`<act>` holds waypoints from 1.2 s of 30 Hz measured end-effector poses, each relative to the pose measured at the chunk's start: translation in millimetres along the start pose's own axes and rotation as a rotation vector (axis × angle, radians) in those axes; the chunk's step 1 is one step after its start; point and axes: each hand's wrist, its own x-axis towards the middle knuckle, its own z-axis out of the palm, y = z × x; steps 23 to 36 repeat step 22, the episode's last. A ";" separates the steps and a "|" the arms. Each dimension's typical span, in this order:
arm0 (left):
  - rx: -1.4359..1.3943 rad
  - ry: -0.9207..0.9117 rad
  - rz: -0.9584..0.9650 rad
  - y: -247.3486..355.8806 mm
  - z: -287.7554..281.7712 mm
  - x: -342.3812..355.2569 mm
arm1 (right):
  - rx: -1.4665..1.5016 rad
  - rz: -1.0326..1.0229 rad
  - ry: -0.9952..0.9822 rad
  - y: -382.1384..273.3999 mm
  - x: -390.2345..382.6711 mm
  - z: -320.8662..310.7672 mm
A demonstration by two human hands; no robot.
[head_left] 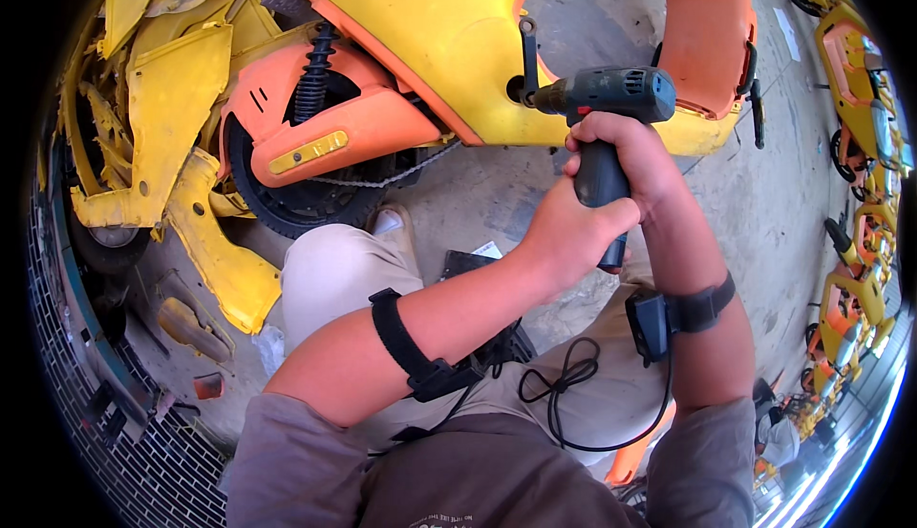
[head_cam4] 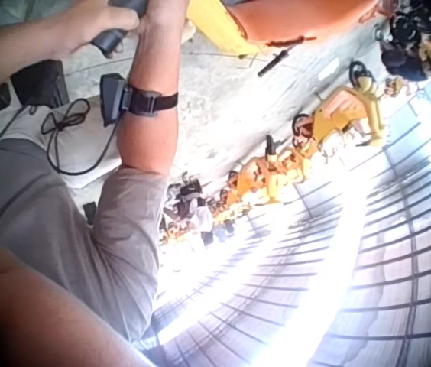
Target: The person uses a power drill to enlarge or clean a hole in a metal bracket, then holds the bracket and drills into a different section.
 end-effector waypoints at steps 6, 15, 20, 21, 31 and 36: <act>-0.011 -0.028 0.008 0.5 -2.2 -0.9 | 0.005 0.005 0.001 1.2 -0.2 1.0; -0.042 -0.093 0.017 -3.6 -4.4 3.1 | -0.060 0.004 0.035 -7.5 -4.7 4.8; -0.056 -0.130 0.019 -5.2 -8.8 8.1 | -0.085 -0.015 0.044 -8.7 -1.3 4.5; -0.055 -0.148 0.031 -6.0 -10.8 9.2 | -0.093 -0.023 0.047 -8.9 -0.9 5.8; -0.034 -0.154 0.046 -6.4 -12.1 10.0 | -0.101 -0.032 0.051 -9.5 -1.0 7.0; -0.034 -0.154 0.046 -6.4 -12.1 10.0 | -0.101 -0.032 0.051 -9.5 -1.0 7.0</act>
